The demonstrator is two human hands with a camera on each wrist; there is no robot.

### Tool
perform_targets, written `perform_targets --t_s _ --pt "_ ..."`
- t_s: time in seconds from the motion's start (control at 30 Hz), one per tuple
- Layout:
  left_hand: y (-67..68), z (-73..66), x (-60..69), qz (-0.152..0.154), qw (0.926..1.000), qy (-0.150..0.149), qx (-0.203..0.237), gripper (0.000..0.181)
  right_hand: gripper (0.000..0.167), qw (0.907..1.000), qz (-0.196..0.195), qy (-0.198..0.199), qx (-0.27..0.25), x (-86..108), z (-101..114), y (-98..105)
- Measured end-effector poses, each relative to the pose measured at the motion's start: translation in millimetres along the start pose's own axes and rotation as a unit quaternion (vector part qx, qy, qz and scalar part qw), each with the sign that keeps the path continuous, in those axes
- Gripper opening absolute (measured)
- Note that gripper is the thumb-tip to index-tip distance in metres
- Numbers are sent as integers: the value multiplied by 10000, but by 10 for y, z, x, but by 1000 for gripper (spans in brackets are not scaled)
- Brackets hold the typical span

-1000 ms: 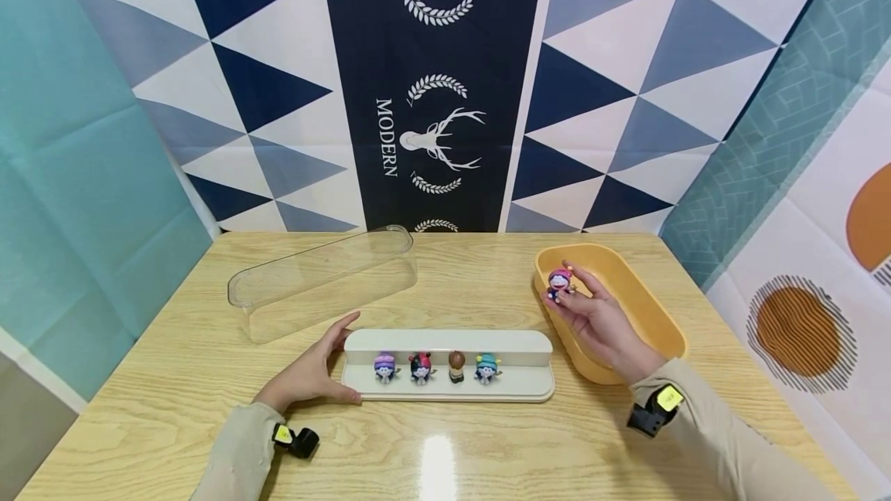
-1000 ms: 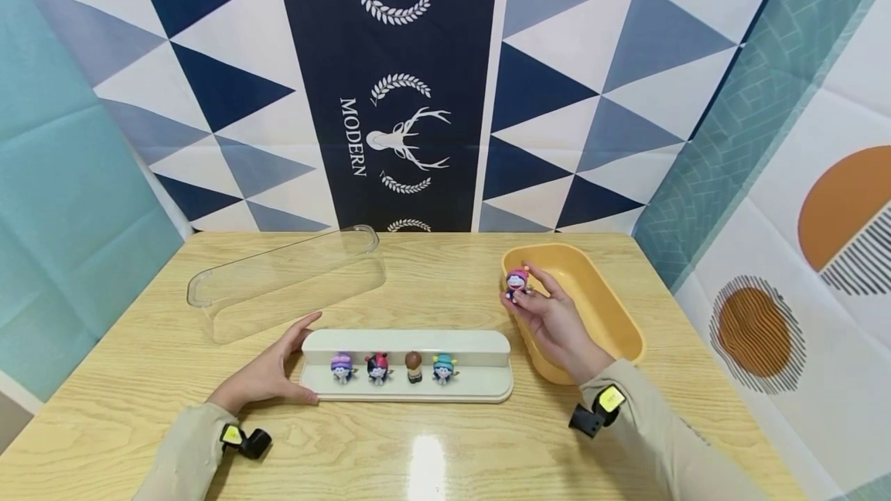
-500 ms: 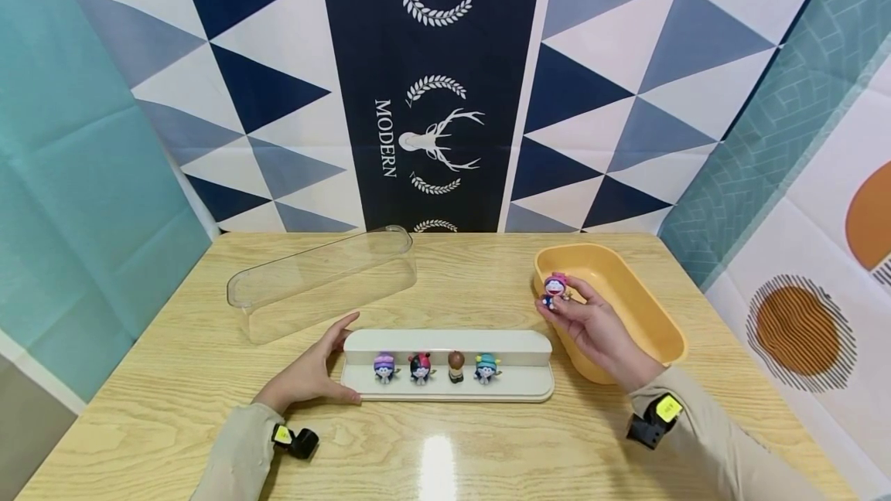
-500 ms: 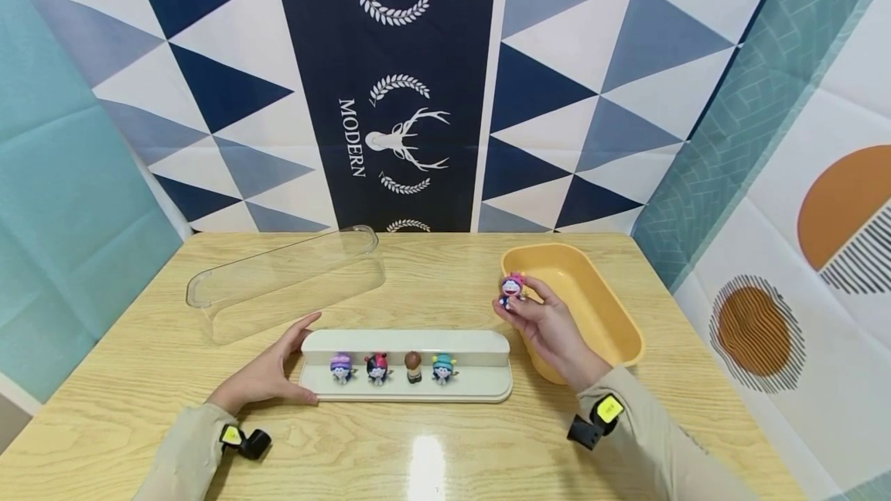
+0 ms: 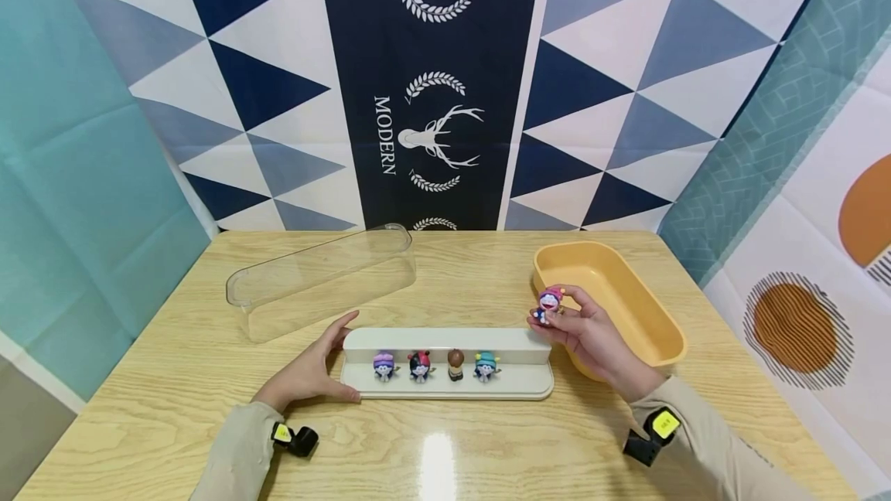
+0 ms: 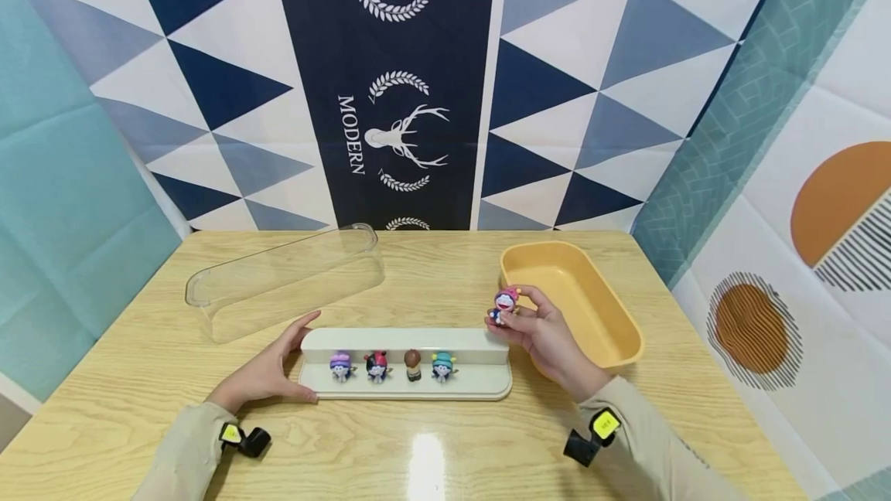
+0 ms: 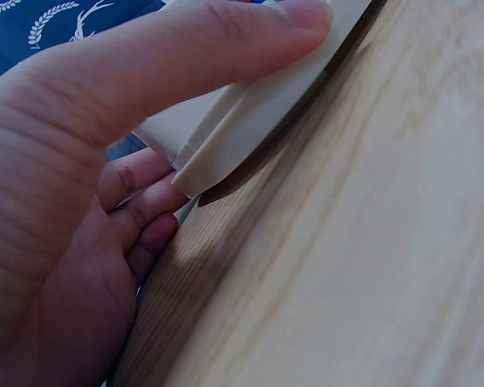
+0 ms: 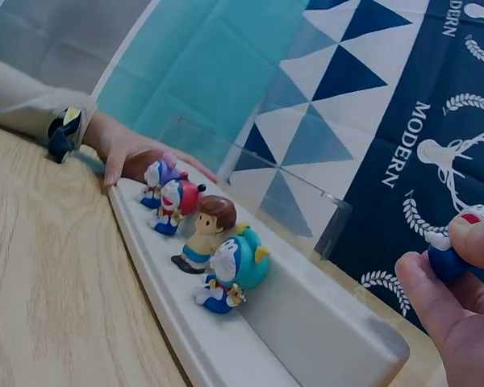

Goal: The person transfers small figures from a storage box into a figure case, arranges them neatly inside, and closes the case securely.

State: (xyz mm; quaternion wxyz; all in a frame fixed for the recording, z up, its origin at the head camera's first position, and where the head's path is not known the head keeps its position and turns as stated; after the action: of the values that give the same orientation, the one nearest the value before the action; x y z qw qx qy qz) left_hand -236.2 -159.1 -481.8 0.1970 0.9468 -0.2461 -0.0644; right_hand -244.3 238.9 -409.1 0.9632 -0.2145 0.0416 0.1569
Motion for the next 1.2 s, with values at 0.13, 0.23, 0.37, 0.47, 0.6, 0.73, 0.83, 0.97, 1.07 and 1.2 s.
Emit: perform_targets --t_s 0.13,0.23,0.37,0.47,0.6,0.73,0.83,0.97,1.07,1.2 --pt "-4 1 5 -3 10000 -3 -6 128 34 9989 42 -11 470 19 -11 -3" --pt "-3 -6 8 -1 10000 0 -2 127 34 9957 88 4 921 43 -2 -21" --pt "3 -19 8 0 10000 11 -33 128 31 9877 303 121 1531 67 13 -72" --pt "8 -26 7 -11 10000 18 -58 128 29 9808 475 159 1885 66 2 -93" --pt "9 -38 8 -19 10000 26 -41 128 25 9724 587 111 2254 73 -15 -94" --pt "0 -45 17 -8 10000 26 -32 128 28 9630 735 155 2590 88 -21 -104" --pt "-8 -48 24 -9 10000 23 -14 128 31 9534 787 287 2898 99 -6 -114" --pt "-17 -50 31 -12 10000 3 11 128 30 9444 735 409 3177 116 11 -115" --pt "-23 -51 34 -6 10000 -22 15 128 31 9413 815 487 3240 127 5 -121" --pt "-27 -53 35 -23 10000 -28 7 128 32 9326 1046 763 3368 144 -3 -147"
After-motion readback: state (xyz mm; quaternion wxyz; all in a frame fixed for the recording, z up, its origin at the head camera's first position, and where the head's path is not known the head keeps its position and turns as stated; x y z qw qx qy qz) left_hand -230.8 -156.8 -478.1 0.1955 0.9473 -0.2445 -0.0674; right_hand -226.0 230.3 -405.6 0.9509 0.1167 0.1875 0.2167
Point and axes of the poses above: each hand's wrist, its own x-axis away from the middle knuckle, its own y-axis out of the back of the hand, z = x × y, the point moved 6 cm from there along -x, towards the middle knuckle, and after that the axes turned 5 degrees about y, right-handed, at the moved point
